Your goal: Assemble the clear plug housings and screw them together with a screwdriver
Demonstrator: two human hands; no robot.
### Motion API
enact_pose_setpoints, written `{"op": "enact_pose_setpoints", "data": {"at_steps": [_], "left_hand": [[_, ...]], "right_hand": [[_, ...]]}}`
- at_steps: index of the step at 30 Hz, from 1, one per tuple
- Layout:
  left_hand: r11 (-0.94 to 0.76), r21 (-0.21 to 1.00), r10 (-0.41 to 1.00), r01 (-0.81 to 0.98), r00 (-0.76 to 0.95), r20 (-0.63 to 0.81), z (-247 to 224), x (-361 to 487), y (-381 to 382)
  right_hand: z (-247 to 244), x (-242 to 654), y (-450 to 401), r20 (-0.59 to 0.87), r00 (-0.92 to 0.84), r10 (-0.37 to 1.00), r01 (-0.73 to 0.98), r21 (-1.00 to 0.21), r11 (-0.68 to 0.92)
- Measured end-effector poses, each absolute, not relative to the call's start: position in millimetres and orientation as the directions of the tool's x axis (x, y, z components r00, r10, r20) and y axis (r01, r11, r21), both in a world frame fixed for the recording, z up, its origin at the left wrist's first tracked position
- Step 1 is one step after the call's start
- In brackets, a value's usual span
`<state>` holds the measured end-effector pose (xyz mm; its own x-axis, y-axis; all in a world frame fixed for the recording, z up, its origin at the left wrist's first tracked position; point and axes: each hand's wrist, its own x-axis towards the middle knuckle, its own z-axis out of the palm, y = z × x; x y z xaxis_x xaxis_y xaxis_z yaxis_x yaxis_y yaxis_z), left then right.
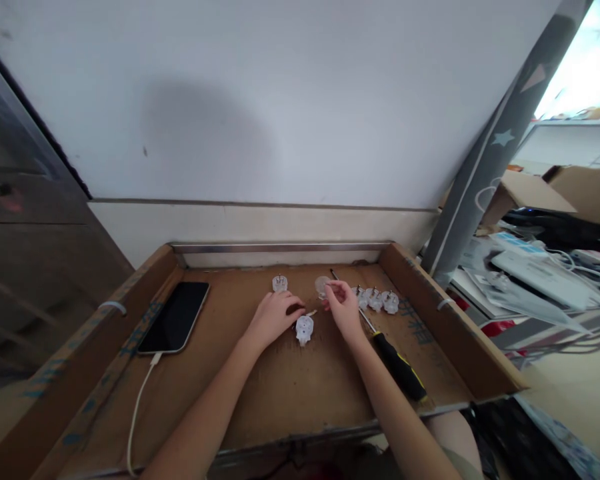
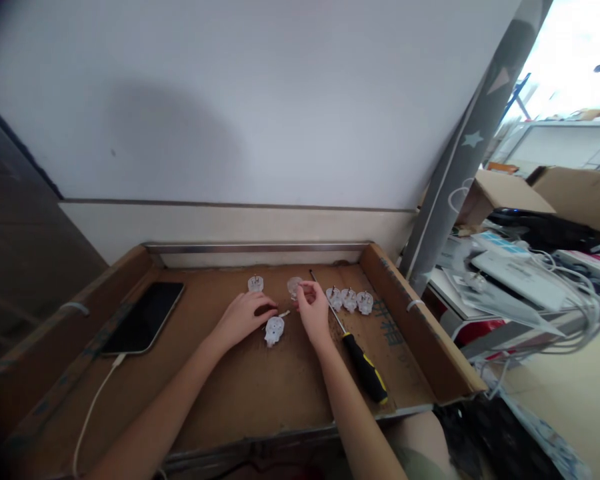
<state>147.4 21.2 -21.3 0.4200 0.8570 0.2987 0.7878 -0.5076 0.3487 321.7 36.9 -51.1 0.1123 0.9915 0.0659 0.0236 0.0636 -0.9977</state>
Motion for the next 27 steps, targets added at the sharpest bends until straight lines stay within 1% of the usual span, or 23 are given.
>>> {"op": "enact_pose_setpoints", "data": {"at_steps": [5,12,14,16,18,20,22,24,27], "left_hand": [[-0.499,0.261,0.856,0.827,0.424,0.295,-22.3,150.3,24.9],[-0.471,0.279,0.872,0.837,0.393,0.292,-22.1,147.9,20.9],[-0.463,0.310,0.876,0.830,0.375,0.304,-20.8,147.8,19.4],[-0.452,0.368,0.879,0.813,0.338,0.336,-21.2,147.4,19.1],[-0.446,0.463,0.881,0.766,0.286,0.377,-24.1,147.5,19.8],[-0.452,0.572,0.880,0.684,0.238,0.411,-28.8,149.3,21.2],[-0.470,0.650,0.874,0.597,0.212,0.438,-33.6,153.0,22.5],[-0.496,0.681,0.860,0.538,0.198,0.470,-37.2,157.8,23.6],[-0.532,0.685,0.837,0.497,0.187,0.514,-39.5,163.3,24.6]], "right_hand": [[-47.2,316.9,32.5,0.080,0.026,0.996,0.076,-0.994,0.077],[-51.2,317.7,32.8,0.049,0.006,0.999,0.113,-0.992,0.048],[-52.7,317.9,33.3,0.048,0.017,0.999,0.121,-0.992,0.046],[-53.4,318.6,33.7,0.048,0.031,0.998,0.127,-0.991,0.043],[-53.6,319.6,34.0,0.047,0.039,0.998,0.132,-0.990,0.041],[-53.8,320.3,34.2,0.043,0.037,0.998,0.134,-0.990,0.038],[-54.3,320.3,34.5,0.037,0.027,0.999,0.131,-0.991,0.033],[-55.2,319.7,34.9,0.026,0.013,1.000,0.119,-0.993,0.024],[-56.4,317.9,35.9,0.007,-0.021,1.000,0.090,-0.996,0.009]]}}
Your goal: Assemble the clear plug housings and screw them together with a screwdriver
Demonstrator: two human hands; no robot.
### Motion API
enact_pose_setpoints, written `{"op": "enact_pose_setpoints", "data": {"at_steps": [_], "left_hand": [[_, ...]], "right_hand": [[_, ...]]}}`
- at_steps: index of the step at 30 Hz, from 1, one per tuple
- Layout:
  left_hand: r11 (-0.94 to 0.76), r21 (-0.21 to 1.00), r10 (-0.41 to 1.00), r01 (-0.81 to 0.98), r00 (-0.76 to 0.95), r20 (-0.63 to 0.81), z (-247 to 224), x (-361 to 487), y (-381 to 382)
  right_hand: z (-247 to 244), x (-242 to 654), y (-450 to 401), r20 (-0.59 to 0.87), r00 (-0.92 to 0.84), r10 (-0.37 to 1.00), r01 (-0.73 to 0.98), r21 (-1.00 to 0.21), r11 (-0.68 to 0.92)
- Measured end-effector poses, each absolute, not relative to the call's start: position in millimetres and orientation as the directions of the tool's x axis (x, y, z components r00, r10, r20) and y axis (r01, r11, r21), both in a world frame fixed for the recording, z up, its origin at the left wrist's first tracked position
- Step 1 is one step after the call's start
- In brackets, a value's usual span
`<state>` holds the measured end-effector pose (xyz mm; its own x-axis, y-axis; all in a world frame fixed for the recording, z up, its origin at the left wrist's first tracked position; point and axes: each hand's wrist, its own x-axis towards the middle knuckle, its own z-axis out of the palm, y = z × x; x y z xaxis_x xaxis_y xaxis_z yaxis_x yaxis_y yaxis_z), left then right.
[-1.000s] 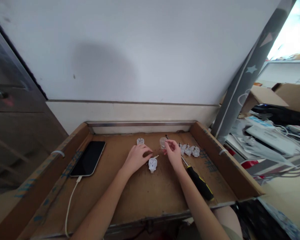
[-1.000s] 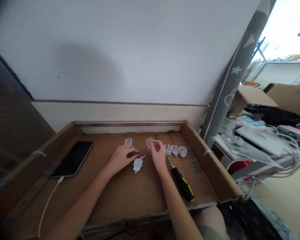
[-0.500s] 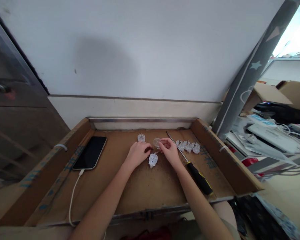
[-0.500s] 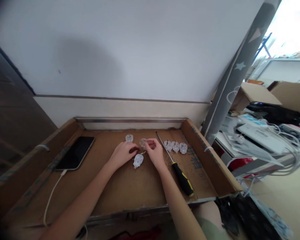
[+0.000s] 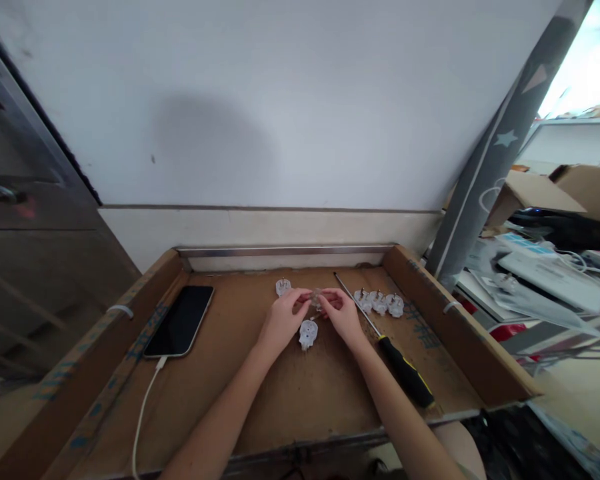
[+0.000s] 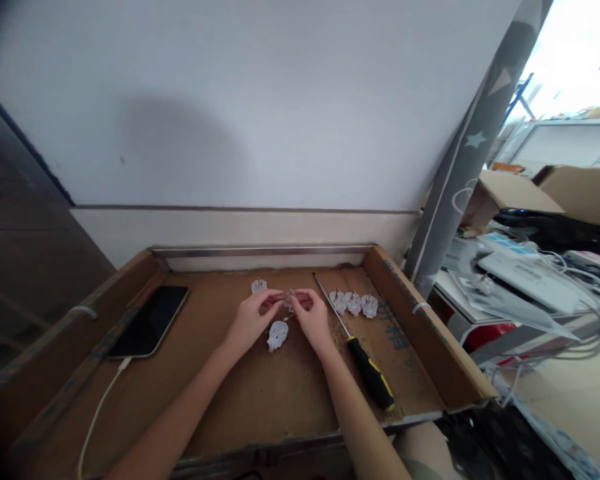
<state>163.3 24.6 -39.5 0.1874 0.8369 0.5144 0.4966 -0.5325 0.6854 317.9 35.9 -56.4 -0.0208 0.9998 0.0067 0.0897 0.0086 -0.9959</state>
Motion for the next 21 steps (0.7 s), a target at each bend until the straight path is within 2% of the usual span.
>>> {"op": "enact_pose_setpoints", "data": {"at_steps": [7,17,21], "left_hand": [[-0.545,0.622,0.793,0.563,0.104,0.600,-36.7,159.2,25.2],[-0.563,0.519,0.790,0.644,0.233,0.568,-28.7,155.8,18.3],[-0.559,0.510,0.789,0.654,0.231,0.569,-27.6,155.7,17.2]], "right_hand": [[-56.6,314.4,37.2,-0.019,-0.149,0.989,-0.004,-1.000,-0.019],[-58.5,316.4,35.7,-0.025,-0.162,0.986,-0.099,-0.994,-0.041],[-58.3,318.4,37.2,-0.049,-0.154,0.987,-0.103,-0.993,-0.065]]}}
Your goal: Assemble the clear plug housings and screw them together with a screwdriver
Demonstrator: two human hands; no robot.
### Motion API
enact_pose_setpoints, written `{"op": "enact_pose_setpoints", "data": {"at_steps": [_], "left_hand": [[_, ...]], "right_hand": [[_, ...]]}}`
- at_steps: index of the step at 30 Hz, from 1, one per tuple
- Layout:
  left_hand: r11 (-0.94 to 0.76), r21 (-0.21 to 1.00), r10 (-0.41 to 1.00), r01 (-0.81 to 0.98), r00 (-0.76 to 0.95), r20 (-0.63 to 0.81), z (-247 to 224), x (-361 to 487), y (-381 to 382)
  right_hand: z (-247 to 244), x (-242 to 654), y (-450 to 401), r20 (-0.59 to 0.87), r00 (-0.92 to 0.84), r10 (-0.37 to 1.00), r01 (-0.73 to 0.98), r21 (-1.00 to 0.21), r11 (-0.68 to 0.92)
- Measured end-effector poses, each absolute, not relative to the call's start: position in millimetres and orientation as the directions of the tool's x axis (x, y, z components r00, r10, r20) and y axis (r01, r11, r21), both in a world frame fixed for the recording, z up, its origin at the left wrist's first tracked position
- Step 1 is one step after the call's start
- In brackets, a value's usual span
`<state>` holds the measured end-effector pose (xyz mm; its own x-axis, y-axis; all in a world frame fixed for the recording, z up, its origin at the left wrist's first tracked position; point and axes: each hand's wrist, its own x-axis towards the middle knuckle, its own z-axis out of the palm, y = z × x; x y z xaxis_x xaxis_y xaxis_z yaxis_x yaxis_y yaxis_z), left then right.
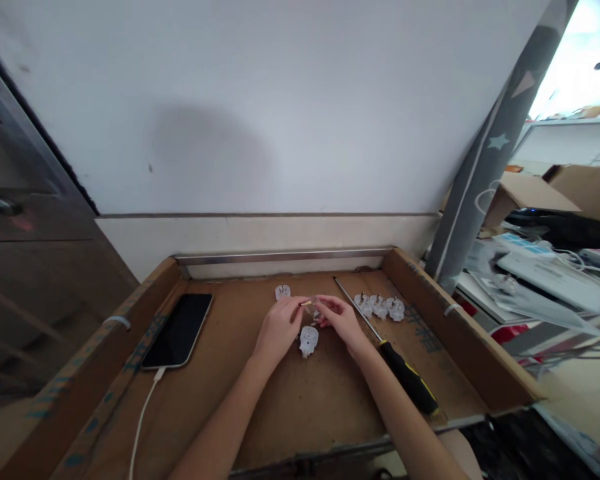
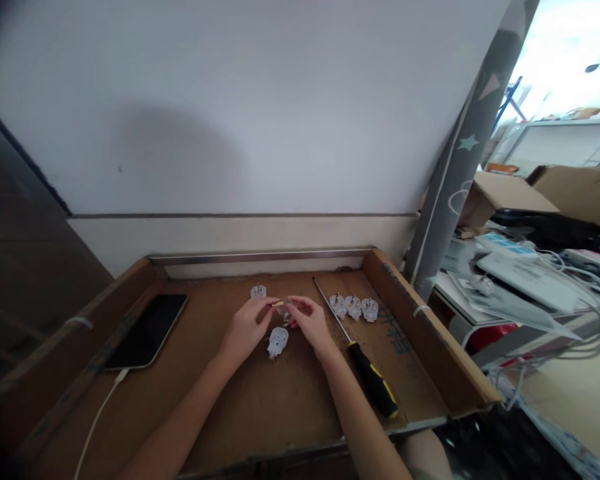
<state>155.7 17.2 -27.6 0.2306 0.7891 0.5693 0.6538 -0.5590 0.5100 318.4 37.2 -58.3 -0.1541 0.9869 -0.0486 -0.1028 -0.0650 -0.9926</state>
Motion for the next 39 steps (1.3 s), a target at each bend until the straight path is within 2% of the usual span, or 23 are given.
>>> {"op": "enact_pose_setpoints", "data": {"at_steps": [12,21,25,28,31,39], "left_hand": [[-0.550,0.529,0.793,0.646,0.205,0.573,-28.7,156.9,14.9],[-0.519,0.616,0.829,0.593,0.172,0.533,-34.4,156.9,17.4],[-0.500,0.540,0.826,0.678,0.185,0.532,-24.2,156.8,12.7],[-0.493,0.457,0.859,0.740,0.331,0.392,-19.0,159.2,7.2],[-0.488,0.440,0.873,0.754,0.411,0.264,-18.1,164.3,1.8],[-0.456,0.389,0.883,0.800,0.355,0.306,-21.7,171.8,10.1]], "right_hand": [[-54.8,318.1,34.9,-0.090,-0.217,0.972,-0.107,-0.987,-0.116],[-43.3,317.2,26.5,-0.141,-0.219,0.966,-0.184,-0.966,-0.182],[-43.0,325.5,33.1,-0.159,-0.110,0.981,-0.271,-0.945,-0.183],[-46.1,329.9,38.9,-0.160,-0.042,0.986,-0.331,-0.929,-0.165],[-48.6,327.9,39.8,-0.151,-0.019,0.988,-0.366,-0.919,-0.147],[-45.1,320.5,37.1,-0.116,0.002,0.993,-0.362,-0.926,-0.107]]}}
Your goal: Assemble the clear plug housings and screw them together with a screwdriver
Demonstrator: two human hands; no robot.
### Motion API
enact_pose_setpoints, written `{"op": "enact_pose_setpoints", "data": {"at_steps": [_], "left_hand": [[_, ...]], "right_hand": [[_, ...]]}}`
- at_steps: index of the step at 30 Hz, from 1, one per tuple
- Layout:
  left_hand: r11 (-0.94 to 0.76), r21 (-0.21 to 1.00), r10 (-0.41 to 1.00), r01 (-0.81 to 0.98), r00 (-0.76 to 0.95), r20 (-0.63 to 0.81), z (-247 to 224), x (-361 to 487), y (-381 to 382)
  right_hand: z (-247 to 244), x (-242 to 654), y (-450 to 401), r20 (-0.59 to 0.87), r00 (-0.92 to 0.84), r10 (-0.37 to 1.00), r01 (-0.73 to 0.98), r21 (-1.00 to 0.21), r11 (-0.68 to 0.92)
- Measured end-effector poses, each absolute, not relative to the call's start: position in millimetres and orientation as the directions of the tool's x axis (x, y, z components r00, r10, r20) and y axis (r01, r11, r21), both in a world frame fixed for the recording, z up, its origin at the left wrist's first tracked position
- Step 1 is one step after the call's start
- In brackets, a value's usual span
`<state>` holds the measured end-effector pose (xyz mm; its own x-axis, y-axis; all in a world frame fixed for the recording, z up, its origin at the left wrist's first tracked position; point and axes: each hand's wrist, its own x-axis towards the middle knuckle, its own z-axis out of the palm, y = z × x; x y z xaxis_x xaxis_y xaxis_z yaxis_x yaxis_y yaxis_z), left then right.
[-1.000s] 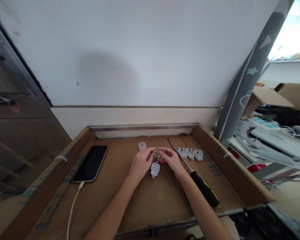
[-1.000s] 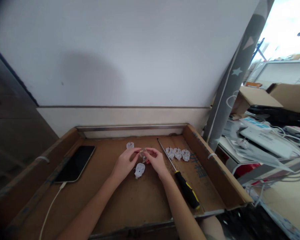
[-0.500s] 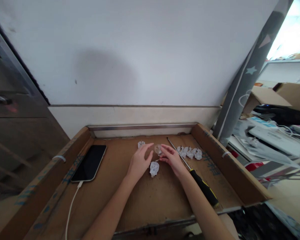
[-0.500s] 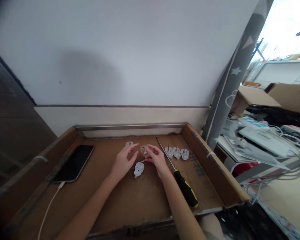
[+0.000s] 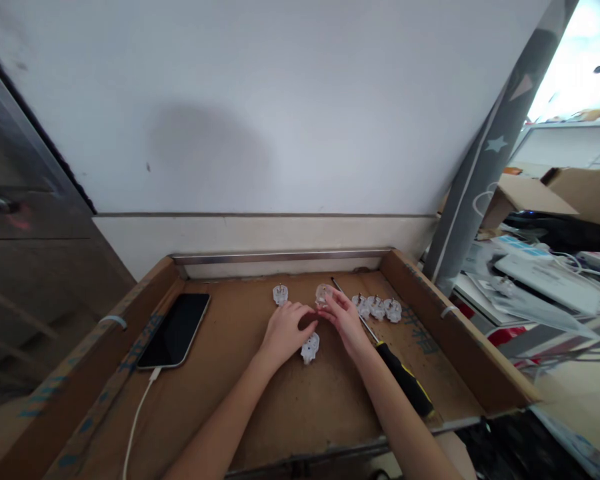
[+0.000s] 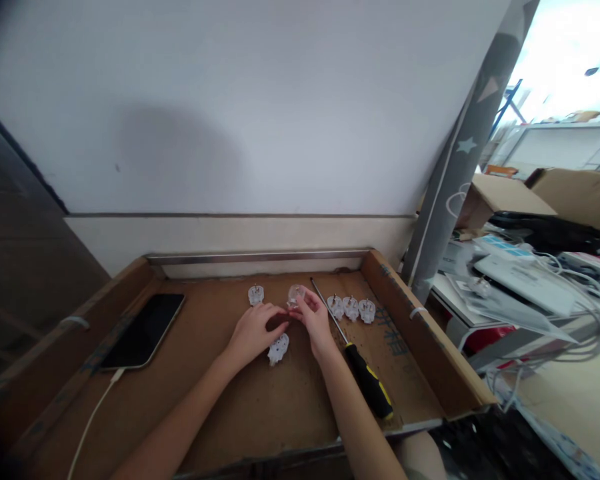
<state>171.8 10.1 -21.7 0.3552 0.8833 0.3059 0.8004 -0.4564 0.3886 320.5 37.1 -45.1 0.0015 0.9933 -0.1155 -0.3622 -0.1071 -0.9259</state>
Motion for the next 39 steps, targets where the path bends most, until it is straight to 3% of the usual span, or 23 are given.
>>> {"op": "enact_pose_setpoints", "data": {"at_steps": [9,22,30,39], "left_hand": [[-0.410,0.339,0.911,0.846,0.365,0.192,-11.3,182.8,21.3],[-0.304,0.453,0.952,0.838,0.282,0.119,-10.2,165.5,17.9],[-0.323,0.359,0.946,0.876,0.288,0.149,-11.4,176.0,16.4],[-0.330,0.349,0.942,0.877,0.280,0.187,-14.4,178.0,20.6]], "right_hand": [[-44.2,325.7,43.1,-0.080,0.096,0.992,-0.300,-0.953,-0.048],[-42.4,324.5,38.5,-0.060,0.085,0.995,-0.220,-0.975,-0.040],[-46.9,323.5,39.7,-0.037,0.079,0.996,-0.214,-0.977,-0.020],[-50.2,325.8,42.7,-0.013,0.079,0.997,-0.227,-0.974,0.005]]}}
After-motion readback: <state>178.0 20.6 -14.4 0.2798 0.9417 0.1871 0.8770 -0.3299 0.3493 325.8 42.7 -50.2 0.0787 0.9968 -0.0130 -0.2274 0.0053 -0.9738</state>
